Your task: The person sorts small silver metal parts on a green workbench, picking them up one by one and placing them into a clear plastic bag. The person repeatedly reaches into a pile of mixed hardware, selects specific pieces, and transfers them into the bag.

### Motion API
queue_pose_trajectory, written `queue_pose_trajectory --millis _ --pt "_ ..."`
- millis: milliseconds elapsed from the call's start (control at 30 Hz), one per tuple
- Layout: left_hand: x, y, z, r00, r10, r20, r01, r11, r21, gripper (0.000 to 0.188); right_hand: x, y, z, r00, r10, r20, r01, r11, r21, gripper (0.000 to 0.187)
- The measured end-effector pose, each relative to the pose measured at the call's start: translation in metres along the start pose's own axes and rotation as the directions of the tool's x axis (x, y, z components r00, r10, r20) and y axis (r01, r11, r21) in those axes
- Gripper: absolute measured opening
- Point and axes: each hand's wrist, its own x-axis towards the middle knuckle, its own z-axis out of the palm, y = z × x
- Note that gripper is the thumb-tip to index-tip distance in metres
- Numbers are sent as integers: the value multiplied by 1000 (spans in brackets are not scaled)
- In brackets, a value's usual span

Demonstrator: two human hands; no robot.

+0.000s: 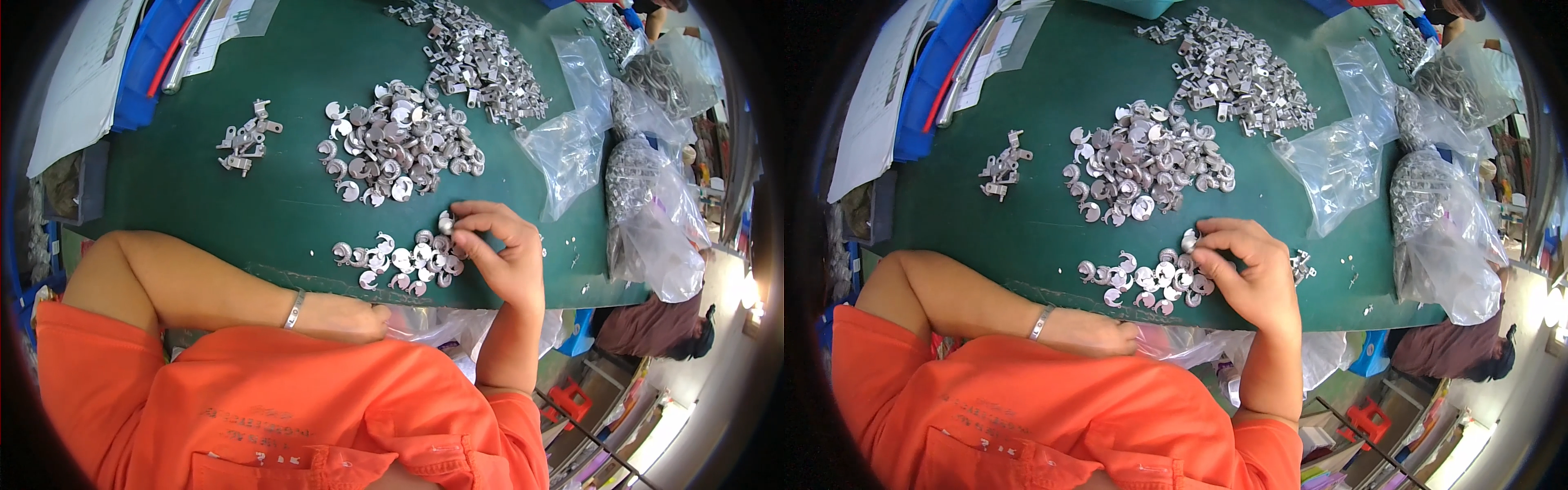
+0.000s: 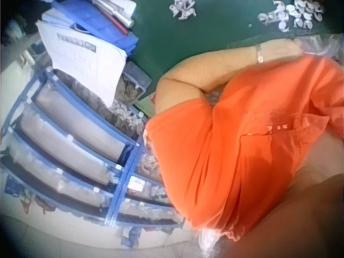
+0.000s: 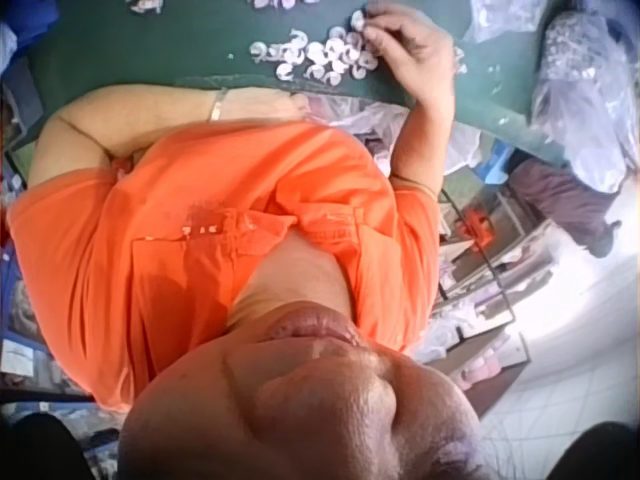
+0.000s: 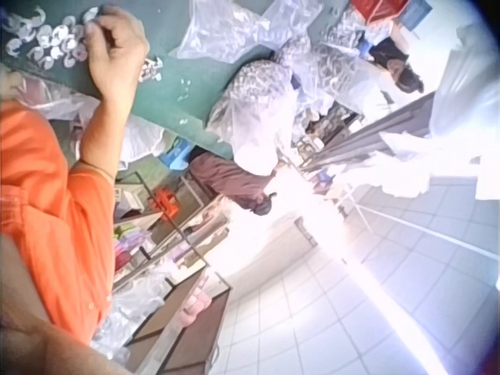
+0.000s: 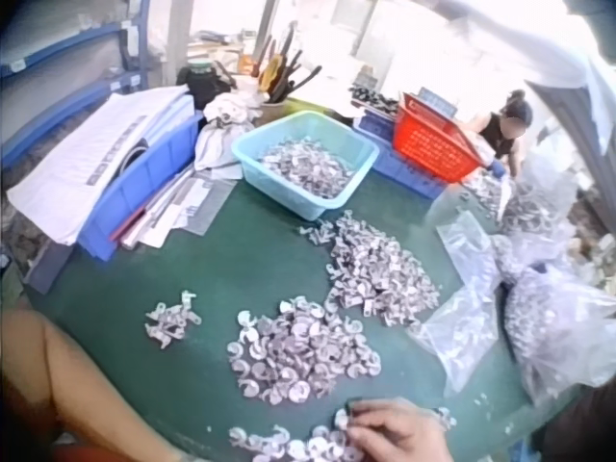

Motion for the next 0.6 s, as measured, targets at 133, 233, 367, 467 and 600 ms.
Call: queue_pose_trajectory --millis 133,233,367,467,600 --pt "0 2 -3 1000 -29 10 29 997 -75 17 13 -3 8 979 -183 -92 171 978 -123 11" --pt "1 1 1 1000 -10 -7 10 999 -31 17 28 -7 31 962 -215 -169 156 939 -306 14" --pt "0 -1 3 999 9 -42 -9 1000 -7 16 20 2 28 915 330 -234 -262 924 278 14" --pt "1 -3 9 998 16 -58 -14 999 28 16 16 3 13 920 384 -76 -284 788 546 14" --pt "2 -4 14 997 39 -73 -35 997 63 15 8 -1 8 941 336 -33 -256 774 579 12"
